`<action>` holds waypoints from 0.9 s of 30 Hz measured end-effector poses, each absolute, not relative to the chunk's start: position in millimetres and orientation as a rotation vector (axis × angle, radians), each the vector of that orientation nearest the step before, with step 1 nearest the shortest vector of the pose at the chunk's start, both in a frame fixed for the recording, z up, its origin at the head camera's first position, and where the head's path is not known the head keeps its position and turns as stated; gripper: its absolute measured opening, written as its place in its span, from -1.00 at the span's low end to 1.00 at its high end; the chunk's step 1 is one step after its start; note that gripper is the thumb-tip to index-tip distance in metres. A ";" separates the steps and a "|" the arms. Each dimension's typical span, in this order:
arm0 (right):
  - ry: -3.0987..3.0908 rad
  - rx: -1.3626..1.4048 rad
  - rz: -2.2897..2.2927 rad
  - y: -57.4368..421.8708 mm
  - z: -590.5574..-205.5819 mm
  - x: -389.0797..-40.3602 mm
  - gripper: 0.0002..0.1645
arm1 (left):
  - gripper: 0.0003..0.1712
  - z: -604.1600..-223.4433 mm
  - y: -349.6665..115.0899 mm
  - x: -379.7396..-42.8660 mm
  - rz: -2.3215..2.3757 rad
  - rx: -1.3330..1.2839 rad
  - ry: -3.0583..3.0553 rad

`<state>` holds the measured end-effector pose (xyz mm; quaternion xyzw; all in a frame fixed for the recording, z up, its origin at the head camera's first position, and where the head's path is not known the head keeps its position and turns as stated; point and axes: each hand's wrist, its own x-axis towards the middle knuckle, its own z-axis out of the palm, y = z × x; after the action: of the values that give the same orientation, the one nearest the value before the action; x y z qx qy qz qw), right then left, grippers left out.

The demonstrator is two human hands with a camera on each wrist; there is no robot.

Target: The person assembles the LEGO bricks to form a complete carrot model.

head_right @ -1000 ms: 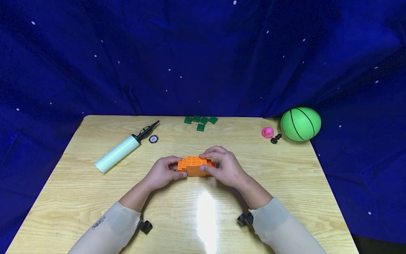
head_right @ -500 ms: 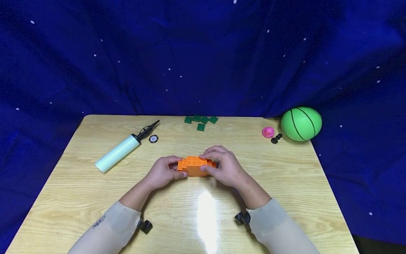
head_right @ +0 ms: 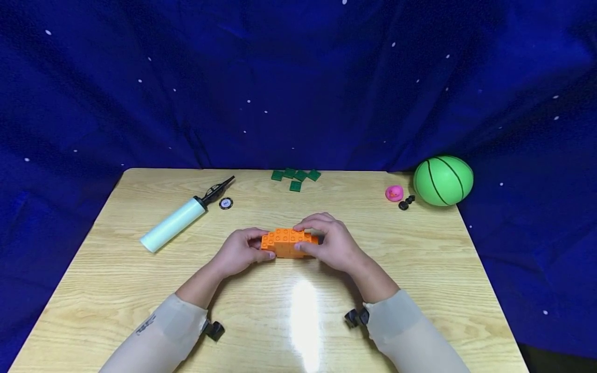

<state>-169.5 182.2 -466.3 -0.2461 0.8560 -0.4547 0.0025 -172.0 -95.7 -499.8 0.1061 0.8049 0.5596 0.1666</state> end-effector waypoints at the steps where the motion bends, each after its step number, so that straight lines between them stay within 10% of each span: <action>1: 2.679 -0.772 -1.429 182.4 -465.9 -170.1 -0.59 | -0.43 -499.6 -95.9 -172.2 1.592 0.302 2.293; 27: 2.543 -0.838 -1.593 187.4 -464.9 -197.0 -0.66 | -0.44 -497.9 -96.5 -170.9 1.565 0.297 2.313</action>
<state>-197.0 187.4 -464.9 -0.2690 0.8161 -0.5113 0.0131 -170.9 -96.5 -497.9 0.1043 0.8122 0.5496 0.1656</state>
